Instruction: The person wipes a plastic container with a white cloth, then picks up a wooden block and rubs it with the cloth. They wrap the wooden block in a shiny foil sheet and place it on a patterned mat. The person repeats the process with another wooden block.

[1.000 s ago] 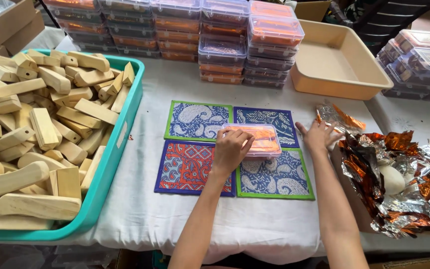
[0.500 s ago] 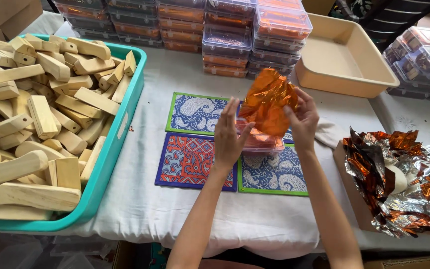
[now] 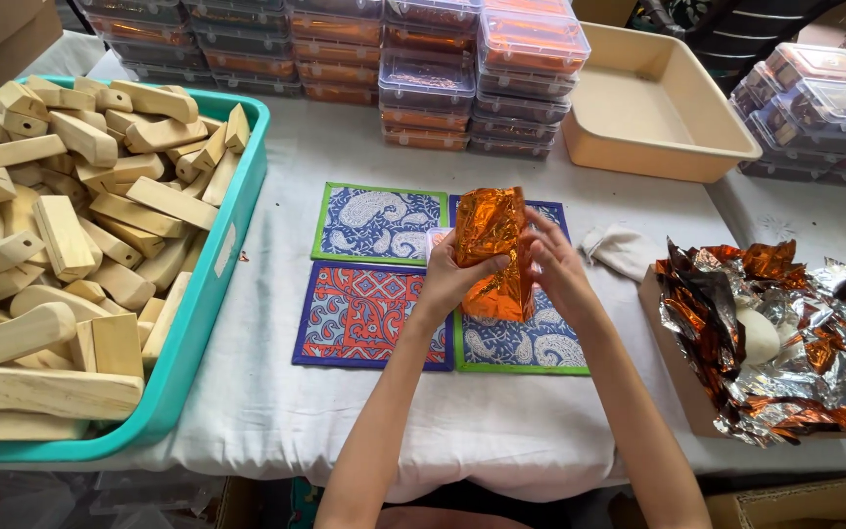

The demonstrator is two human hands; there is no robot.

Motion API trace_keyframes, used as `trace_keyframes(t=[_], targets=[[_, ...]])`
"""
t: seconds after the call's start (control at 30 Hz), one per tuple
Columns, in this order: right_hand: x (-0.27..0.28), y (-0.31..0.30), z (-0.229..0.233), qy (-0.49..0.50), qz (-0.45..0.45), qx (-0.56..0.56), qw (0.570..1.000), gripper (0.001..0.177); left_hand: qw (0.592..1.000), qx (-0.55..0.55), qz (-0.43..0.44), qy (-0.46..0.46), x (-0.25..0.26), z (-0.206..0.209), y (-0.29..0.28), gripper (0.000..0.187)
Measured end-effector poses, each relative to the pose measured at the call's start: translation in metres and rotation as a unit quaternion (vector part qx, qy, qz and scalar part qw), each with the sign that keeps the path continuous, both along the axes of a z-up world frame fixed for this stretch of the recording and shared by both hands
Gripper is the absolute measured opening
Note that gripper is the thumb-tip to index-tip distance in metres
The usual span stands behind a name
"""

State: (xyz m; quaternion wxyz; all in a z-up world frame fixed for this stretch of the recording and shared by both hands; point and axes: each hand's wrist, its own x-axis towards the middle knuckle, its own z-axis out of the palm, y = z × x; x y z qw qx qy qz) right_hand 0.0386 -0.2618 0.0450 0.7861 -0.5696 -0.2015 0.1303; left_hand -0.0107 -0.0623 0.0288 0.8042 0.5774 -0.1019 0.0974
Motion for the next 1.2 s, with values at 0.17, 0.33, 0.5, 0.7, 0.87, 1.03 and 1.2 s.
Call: trace_keyframes(t=[0.17,0.33,0.5,0.7,0.87,1.03,1.2], targets=[[-0.016,-0.004,0.005,0.023,-0.009,-0.064,0.998,0.070,0.999,-0.008,-0.030,0.006,0.002,-0.004,-0.002,0.051],[-0.046,-0.022,0.044,-0.042,-0.081,-0.095,0.991,0.073,0.998,0.015,-0.056,0.009,-0.007,0.008,-0.010,0.058],[-0.085,-0.086,0.081,-0.169,-0.325,-0.134,0.921,0.073,0.978,0.194,0.069,-0.035,-0.003,-0.005,-0.018,0.055],[-0.087,-0.190,0.102,-0.202,-0.478,-0.248,0.818,0.067,0.921,0.374,0.100,-0.044,-0.037,0.015,-0.078,0.039],[-0.039,-0.268,0.053,-0.101,-0.437,-0.659,0.604,0.052,0.805,0.427,0.129,-0.391,-0.054,0.015,-0.170,0.049],[0.010,-0.331,-0.005,-0.074,-0.256,-0.734,0.624,0.050,0.769,0.453,0.106,-0.439,-0.051,0.037,-0.249,0.054],[0.001,-0.336,0.017,-0.030,-0.281,-0.601,0.747,0.043,0.705,0.571,0.194,-0.373,-0.011,0.015,-0.295,0.039]])
